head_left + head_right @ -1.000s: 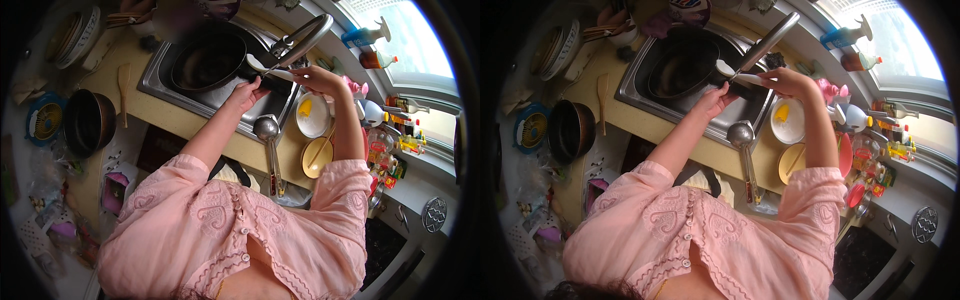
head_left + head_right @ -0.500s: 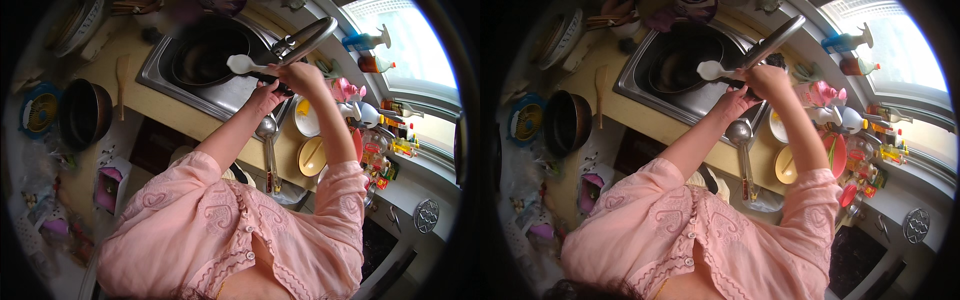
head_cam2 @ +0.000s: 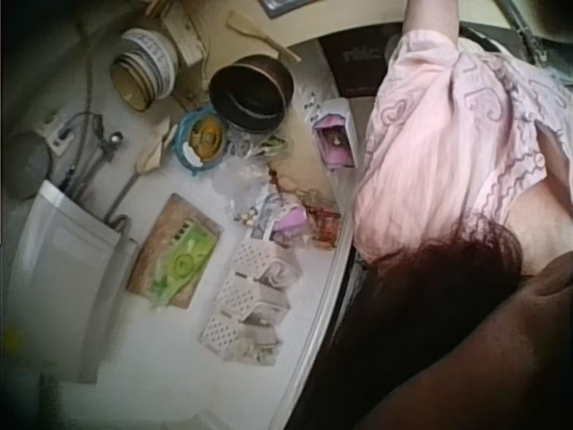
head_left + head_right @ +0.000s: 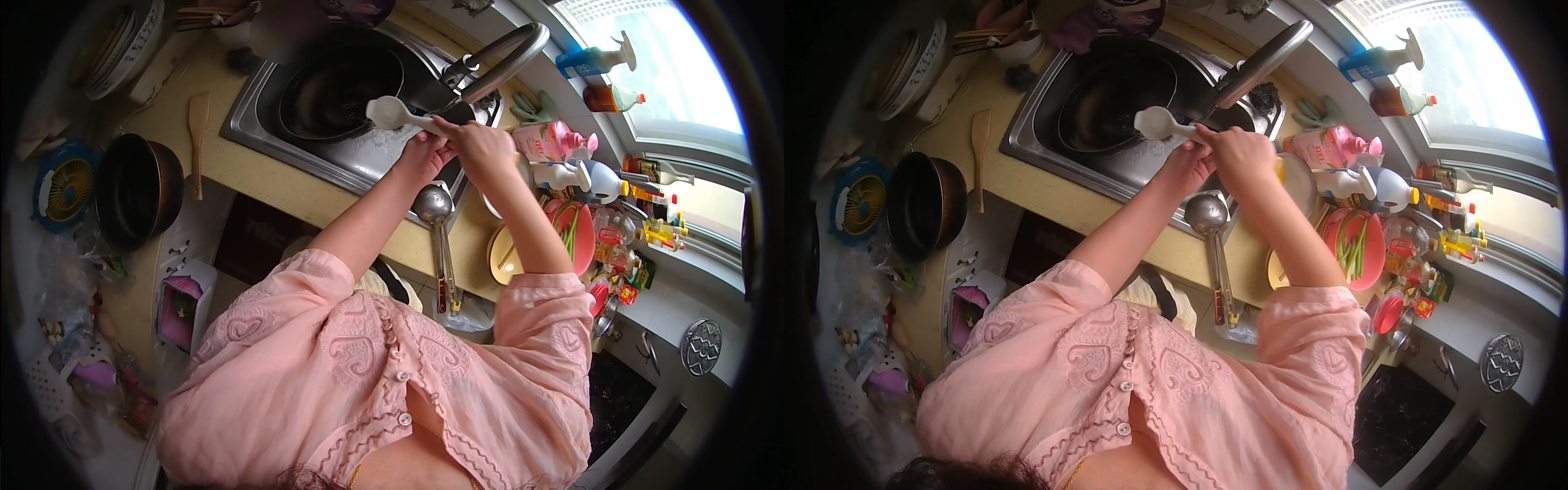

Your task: The person scrubs the inside of a frying pan with a white spatula and a black scrubbing pad in a kitchen sink. They rinse the pan under running water and continue scrubbing to remove residue.

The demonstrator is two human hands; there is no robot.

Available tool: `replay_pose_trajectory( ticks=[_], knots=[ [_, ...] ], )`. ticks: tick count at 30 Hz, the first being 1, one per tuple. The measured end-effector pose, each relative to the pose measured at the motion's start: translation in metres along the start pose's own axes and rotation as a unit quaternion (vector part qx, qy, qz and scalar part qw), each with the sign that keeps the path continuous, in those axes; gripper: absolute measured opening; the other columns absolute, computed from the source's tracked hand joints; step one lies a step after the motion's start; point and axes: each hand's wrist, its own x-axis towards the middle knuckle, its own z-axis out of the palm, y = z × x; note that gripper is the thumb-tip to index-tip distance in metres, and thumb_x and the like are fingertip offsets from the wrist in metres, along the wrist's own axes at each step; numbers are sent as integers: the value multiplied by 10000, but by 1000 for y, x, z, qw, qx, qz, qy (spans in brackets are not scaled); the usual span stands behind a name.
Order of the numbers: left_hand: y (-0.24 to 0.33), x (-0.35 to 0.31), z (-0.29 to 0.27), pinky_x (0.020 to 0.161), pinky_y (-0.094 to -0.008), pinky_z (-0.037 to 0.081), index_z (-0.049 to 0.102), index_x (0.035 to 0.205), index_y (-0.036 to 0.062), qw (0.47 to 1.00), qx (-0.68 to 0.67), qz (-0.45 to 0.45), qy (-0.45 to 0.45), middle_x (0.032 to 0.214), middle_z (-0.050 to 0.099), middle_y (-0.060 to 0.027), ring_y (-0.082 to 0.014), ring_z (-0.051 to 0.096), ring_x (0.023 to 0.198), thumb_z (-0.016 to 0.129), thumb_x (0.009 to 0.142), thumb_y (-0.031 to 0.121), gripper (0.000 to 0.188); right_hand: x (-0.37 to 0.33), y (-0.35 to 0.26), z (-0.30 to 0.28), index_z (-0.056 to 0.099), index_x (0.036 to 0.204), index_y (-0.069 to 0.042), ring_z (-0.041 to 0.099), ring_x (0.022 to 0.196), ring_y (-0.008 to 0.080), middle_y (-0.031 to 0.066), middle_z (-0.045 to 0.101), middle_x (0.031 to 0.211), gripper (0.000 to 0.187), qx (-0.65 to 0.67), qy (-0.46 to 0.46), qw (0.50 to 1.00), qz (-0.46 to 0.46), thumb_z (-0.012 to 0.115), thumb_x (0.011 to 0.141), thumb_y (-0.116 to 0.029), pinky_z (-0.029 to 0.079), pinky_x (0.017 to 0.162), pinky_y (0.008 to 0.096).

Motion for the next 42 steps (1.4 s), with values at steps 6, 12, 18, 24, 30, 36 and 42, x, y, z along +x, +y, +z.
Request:
replay_pose_trajectory(
  ticks=[6,12,18,24,30,36,42],
  knots=[
    [0,-13,26,908,-352,466,425,1099,29,998,-2,-17,55,1107,509,-113,-220,548,1032,424,830,-54,281,6,1,25,394,1294,-389,630,706,229,67,607,809,490,11,27,1000,6,456,859,-173,482,555,340],
    [7,-9,-7,916,-419,461,471,1081,60,1000,9,1,7,1102,517,-103,-228,532,1049,486,877,30,208,-13,0,-3,384,1302,-389,630,705,227,69,606,802,470,3,2,1000,16,444,877,-198,478,560,339],
    [1,-16,1,896,-346,480,451,1095,-15,996,31,-67,44,1080,533,-112,-212,557,991,529,863,54,254,16,9,31,459,1255,-313,627,802,275,91,633,872,408,145,-2,987,73,454,860,-212,494,646,384],
    [9,-22,7,839,-345,515,475,1064,-29,993,45,-62,95,1022,572,-140,-250,594,925,507,881,59,206,10,81,70,527,1217,-184,624,817,286,161,638,900,374,336,68,936,83,548,856,-281,464,748,351],
    [9,-21,-3,866,-370,498,476,1071,-24,991,50,-72,102,1033,567,-150,-263,585,950,504,886,85,217,5,65,61,508,1246,-160,381,438,46,-27,428,570,362,559,-164,807,97,515,898,-262,320,378,211],
    [26,-27,3,801,-400,520,478,1058,-20,983,49,-110,141,990,565,-153,-269,597,875,467,911,180,248,14,68,95,493,1233,-163,399,474,37,-37,452,643,346,721,-270,628,117,503,908,-281,305,374,167],
    [39,-15,17,870,-375,491,552,1012,5,991,73,-71,89,980,615,-118,-242,588,958,485,910,239,264,3,53,137,482,922,-145,342,421,19,-21,437,606,179,859,-334,357,151,468,920,-324,266,324,139]
  ],
)
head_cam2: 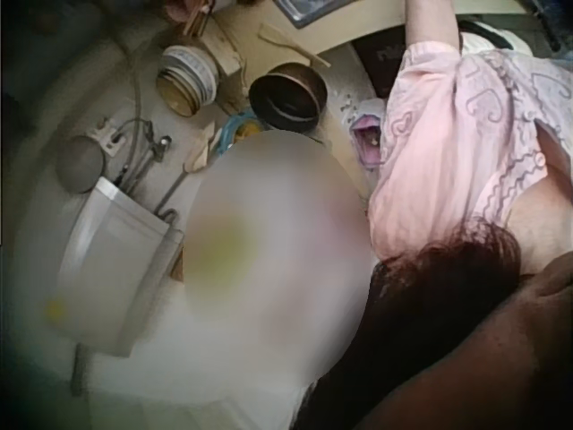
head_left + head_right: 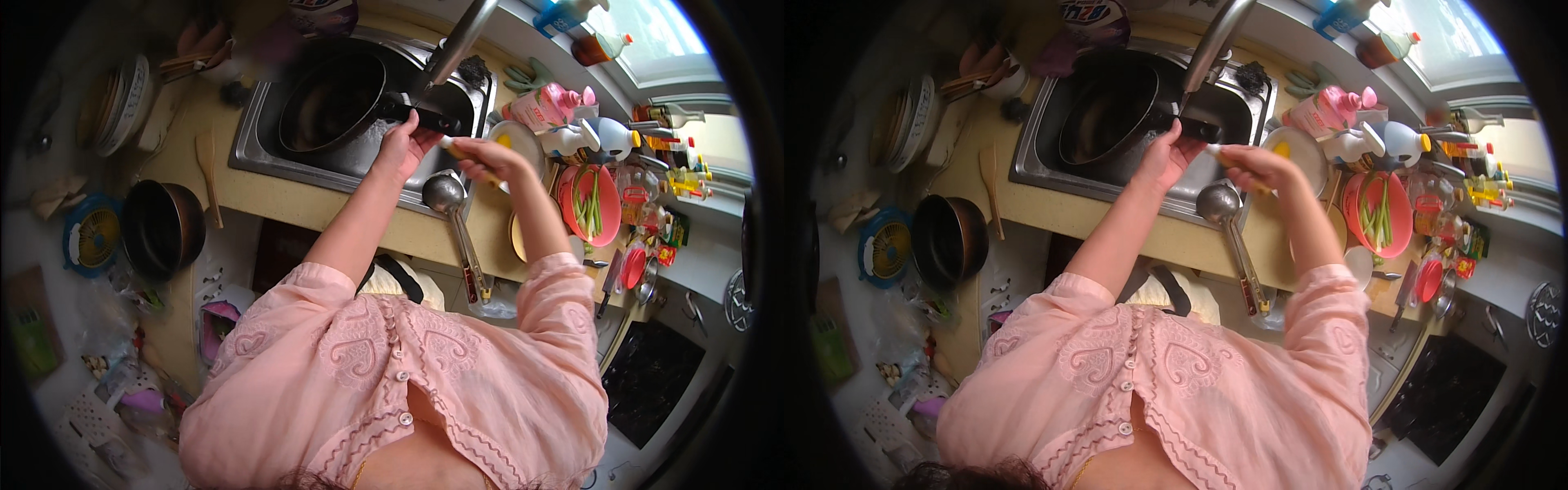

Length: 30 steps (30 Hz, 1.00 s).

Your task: The person scrubs the inside of a frying pan with a white spatula and a black scrubbing pad in a kitchen sink. They rinse the pan under running water and continue scrubbing to remove residue.

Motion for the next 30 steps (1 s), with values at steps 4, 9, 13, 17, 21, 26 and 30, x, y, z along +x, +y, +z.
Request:
replay_pose_trajectory(
  ticks=[4,9,13,17,21,26,30],
  knots=[
    [14,16,4,860,-380,501,538,1032,12,1000,-17,-6,6,980,610,-135,-251,589,948,463,919,207,237,20,40,20,453,1115,-164,282,397,5,-40,375,585,256,238,-162,958,23,406,940,-345,276,331,122],
    [-1,29,4,853,-396,502,515,1049,4,999,-27,-22,39,1004,589,-152,-272,585,938,472,916,186,230,44,71,39,389,812,-108,285,358,10,-41,344,534,335,405,-201,890,60,393,928,-422,263,299,135],
    [-5,39,8,896,-428,475,489,1078,-20,998,-9,-43,49,1046,563,-169,-291,559,988,475,912,160,245,40,88,51,359,682,-92,341,381,26,-30,338,526,410,491,-298,818,28,403,922,-422,301,329,150],
    [-8,47,13,935,-451,451,465,1093,-52,997,-27,-45,65,1104,534,-200,-319,540,1022,458,917,137,259,47,99,63,432,810,-42,347,378,48,-14,356,542,367,567,-393,724,4,381,934,-384,317,342,169],
    [-7,49,6,936,-456,451,459,1097,-53,998,-20,-43,39,1109,531,-211,-333,529,1046,461,914,132,260,64,112,77,446,969,-5,359,379,79,9,384,580,323,614,-446,650,-44,338,950,-309,343,341,191],
    [-13,46,5,897,-479,469,479,1084,-33,997,-20,-51,59,1059,561,-191,-320,558,1001,470,910,130,239,67,117,98,394,744,-34,372,383,89,9,386,574,322,638,-481,592,-105,341,945,-280,352,344,189],
    [-6,46,3,901,-475,471,472,1080,-40,997,-21,-57,54,1081,543,-197,-321,553,1004,466,912,127,237,47,109,101,384,698,-50,380,376,78,5,384,564,325,671,-454,582,-73,354,942,-263,351,338,185]
  ],
)
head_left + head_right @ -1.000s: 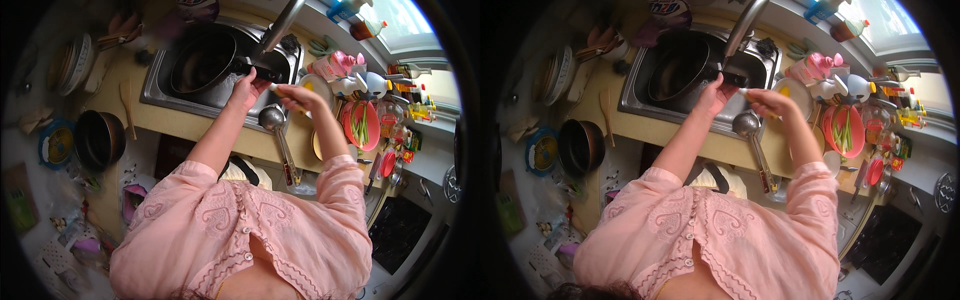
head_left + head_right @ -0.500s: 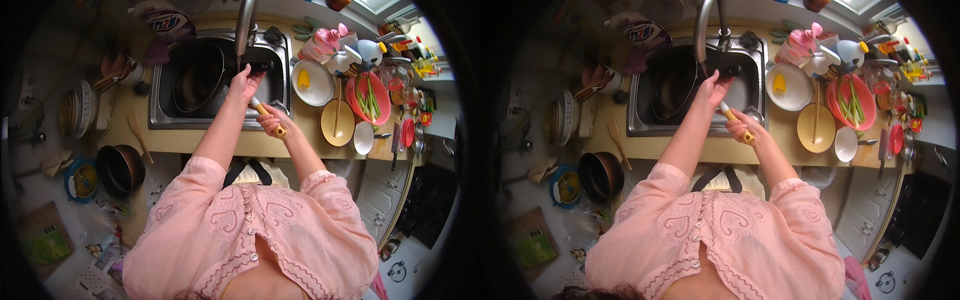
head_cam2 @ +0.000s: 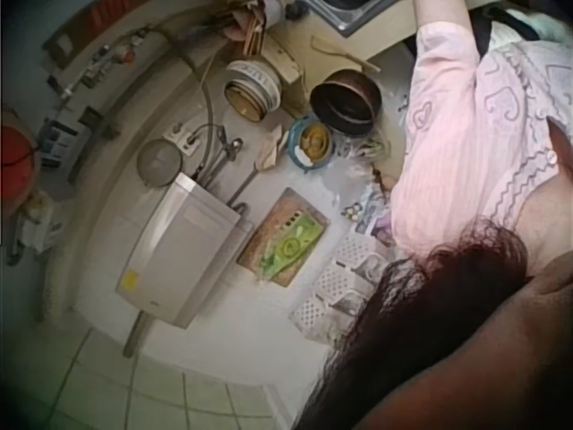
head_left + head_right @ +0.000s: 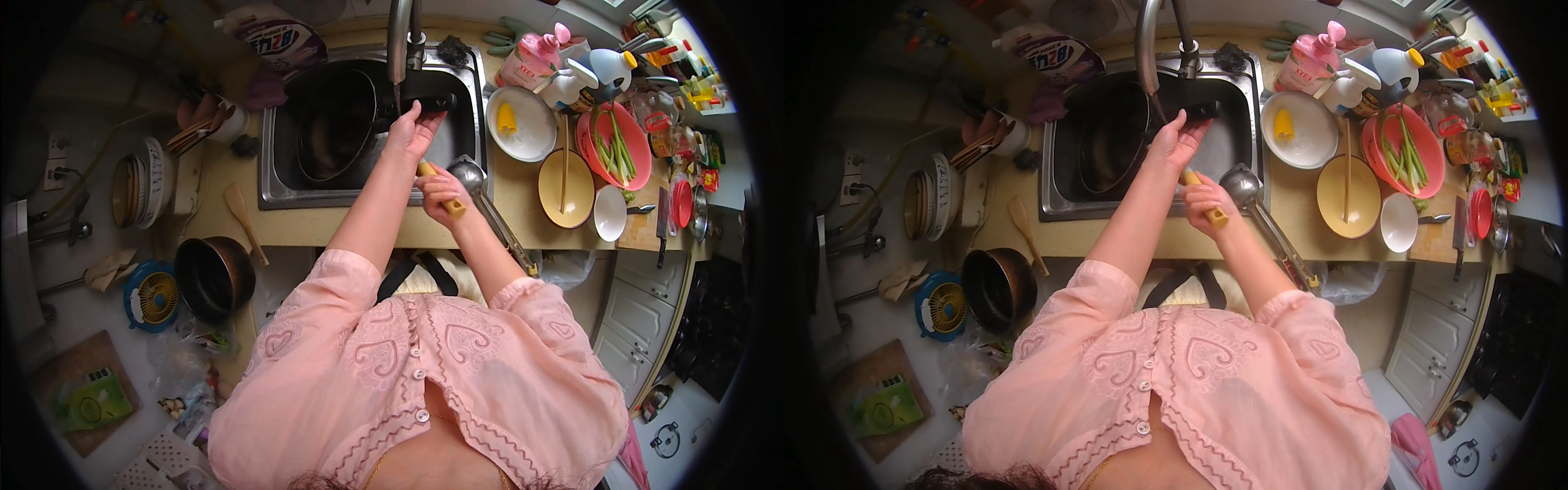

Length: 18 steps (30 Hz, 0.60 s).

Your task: The person scrubs the inside of a frying pan with a white spatula and a black scrubbing pad in a kitchen sink. They rinse the pan under running water and continue scrubbing to remove residue.

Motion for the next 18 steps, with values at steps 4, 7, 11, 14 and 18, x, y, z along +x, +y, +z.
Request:
replay_pose_trajectory(
  ticks=[4,7,11,14,18],
  knots=[
    [-2,-9,4,917,-469,462,458,1089,-55,1000,-4,2,18,1092,531,-207,-334,541,1019,465,911,119,249,-6,-3,4,412,805,-26,376,372,75,3,380,560,283,-30,0,1000,1,353,943,-266,338,328,190],
    [-4,-11,8,943,-459,445,432,1114,-79,1000,1,10,14,1111,515,-223,-350,524,1042,458,913,114,280,8,-27,-18,445,1028,-47,355,374,49,-24,361,546,287,-116,42,992,-19,337,955,-302,302,311,172],
    [5,-19,2,947,-453,442,433,1114,-75,999,20,-4,24,1131,502,-227,-348,520,1046,447,918,117,275,-3,-26,-1,459,1101,-148,311,371,25,-39,350,546,280,-262,146,952,-59,341,954,-355,267,316,151],
    [2,-38,1,942,-444,448,440,1107,-72,999,38,-7,30,1120,511,-225,-341,523,1048,443,919,119,267,-9,-24,7,442,1072,-171,290,366,20,-43,346,552,244,-283,179,939,-82,355,950,-363,250,317,147],
    [12,-51,-10,923,-414,465,473,1081,-58,999,46,-24,-3,1090,545,-210,-313,541,1038,448,918,131,250,21,-21,4,383,914,-185,282,359,22,-35,364,561,180,-436,276,848,-118,380,943,-364,231,312,154]
  ],
)
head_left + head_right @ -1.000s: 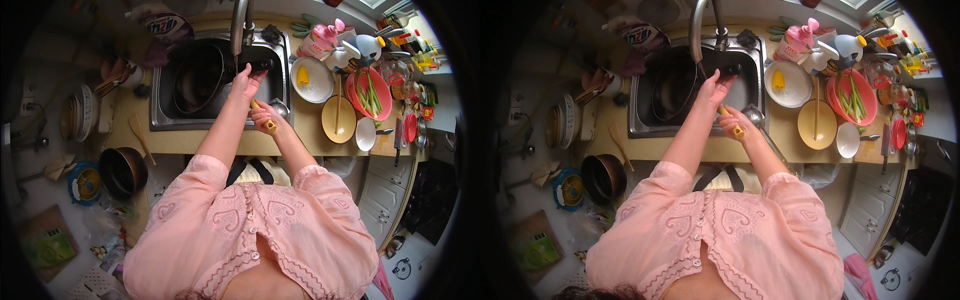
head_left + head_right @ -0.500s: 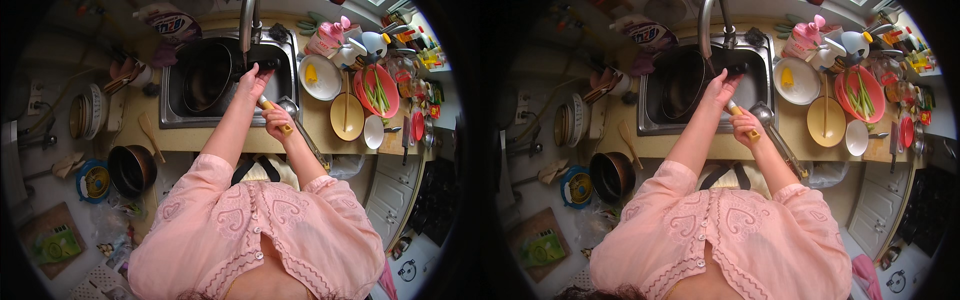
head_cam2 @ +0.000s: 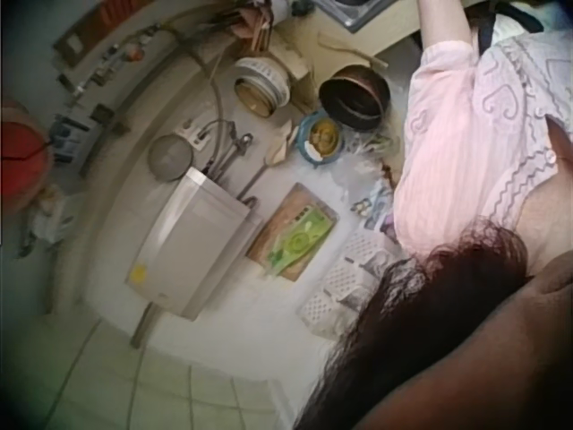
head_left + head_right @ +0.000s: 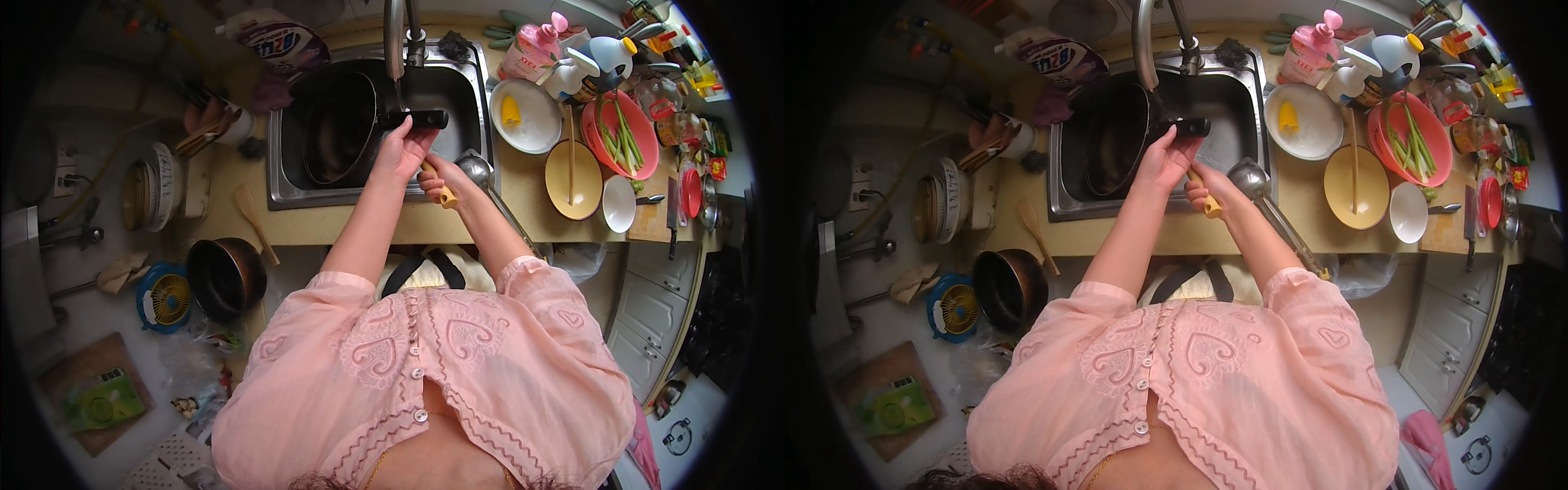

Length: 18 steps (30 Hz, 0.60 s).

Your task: The person scrubs the inside of a frying pan with a white spatula and a black scrubbing pad in a kitchen sink. They rinse the pan under running water and continue scrubbing to remove residue.

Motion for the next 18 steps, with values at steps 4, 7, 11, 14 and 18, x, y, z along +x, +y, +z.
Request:
replay_pose_trajectory(
  ticks=[4,7,11,14,18],
  knots=[
    [22,-25,-5,910,-384,472,510,1043,-45,999,4,9,-51,1051,587,-174,-274,577,988,444,913,126,225,-40,-10,1,401,1009,-178,294,368,38,-23,372,556,173,-229,-23,973,-33,376,945,-337,260,329,170],
    [18,-29,-17,897,-382,477,503,1051,-52,999,15,-32,-41,1059,583,-176,-274,576,985,440,913,123,232,-26,-7,6,461,1003,-139,349,371,66,-9,411,546,227,-345,35,934,-83,404,928,-345,307,335,218],
    [9,-40,-21,888,-375,480,503,1047,-45,997,36,-48,-43,1027,588,-161,-259,573,983,449,902,117,224,-22,-8,21,507,1019,-104,424,387,104,9,436,508,259,-541,149,812,-161,441,911,-330,357,350,266],
    [17,-44,-25,874,-371,487,505,1040,-42,997,36,-66,-27,1012,592,-152,-250,578,966,469,888,111,218,-50,-21,20,513,1108,-113,439,381,120,16,433,495,276,-624,126,757,-149,432,905,-282,361,343,286],
    [-5,-41,-30,833,-358,504,517,1010,-31,994,63,-88,13,993,597,-149,-240,589,929,529,858,96,197,-32,-14,17,492,1197,-174,426,375,117,19,429,503,330,-629,161,736,-195,417,909,-317,334,320,279]
  ],
)
